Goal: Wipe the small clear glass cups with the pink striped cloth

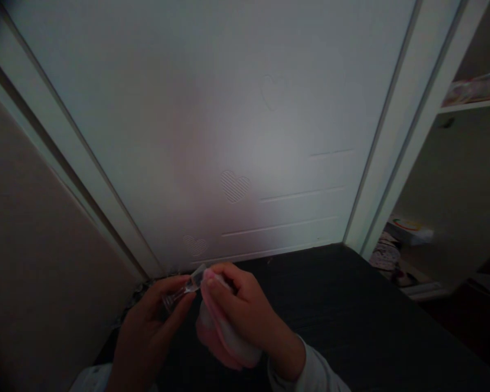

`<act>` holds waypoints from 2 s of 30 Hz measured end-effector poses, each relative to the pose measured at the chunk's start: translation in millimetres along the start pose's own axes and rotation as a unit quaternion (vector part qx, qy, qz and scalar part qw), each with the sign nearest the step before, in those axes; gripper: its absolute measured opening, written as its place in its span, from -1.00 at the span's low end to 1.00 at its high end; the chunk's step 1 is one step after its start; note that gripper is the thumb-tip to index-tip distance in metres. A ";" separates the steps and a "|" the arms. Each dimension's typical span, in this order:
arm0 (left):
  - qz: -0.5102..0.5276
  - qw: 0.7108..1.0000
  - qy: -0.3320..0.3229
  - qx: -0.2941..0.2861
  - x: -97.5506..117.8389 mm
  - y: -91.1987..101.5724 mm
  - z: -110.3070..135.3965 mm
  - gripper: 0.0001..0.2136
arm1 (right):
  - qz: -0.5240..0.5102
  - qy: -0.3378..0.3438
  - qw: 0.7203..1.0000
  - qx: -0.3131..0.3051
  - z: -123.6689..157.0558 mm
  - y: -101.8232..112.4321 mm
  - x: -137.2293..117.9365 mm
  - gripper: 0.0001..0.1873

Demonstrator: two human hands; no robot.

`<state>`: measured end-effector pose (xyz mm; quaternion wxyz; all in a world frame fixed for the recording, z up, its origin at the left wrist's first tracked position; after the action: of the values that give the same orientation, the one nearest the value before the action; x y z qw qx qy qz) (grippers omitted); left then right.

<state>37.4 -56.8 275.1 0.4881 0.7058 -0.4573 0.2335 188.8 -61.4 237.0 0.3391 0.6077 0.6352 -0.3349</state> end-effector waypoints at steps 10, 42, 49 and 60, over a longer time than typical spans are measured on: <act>-0.015 0.998 -0.062 0.017 10.2 8.5 3.3 -0.88 | 0.000 0.001 1.000 -0.002 -0.1 -4.0 0.5 -0.44; 0.100 0.993 0.055 0.000 -13.9 8.4 3.1 -0.87 | -0.014 0.007 1.000 0.015 6.8 -6.4 -5.5 -0.49; 0.270 0.946 0.175 -0.026 -39.9 -11.2 2.2 -0.84 | 0.057 0.091 0.994 0.005 6.3 -1.9 -29.3 -0.57; 0.438 0.852 0.283 -0.047 -41.7 -36.9 6.5 -0.82 | 0.121 0.146 0.981 -0.027 7.5 -3.2 -45.4 -0.77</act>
<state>49.2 -41.4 222.5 0.4758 0.3119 -0.5720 0.5909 187.2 -92.6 271.0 0.2969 0.7133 0.6082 -0.1819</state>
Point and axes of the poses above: each hand's wrist, its own z-axis away from the middle knuckle, its own y-axis out of the back of the hand, x = y × z, the point moved 10 cm from there along -z, towards the middle knuckle, and after that the axes turned 11 degrees about y, right-handed, at the moved point
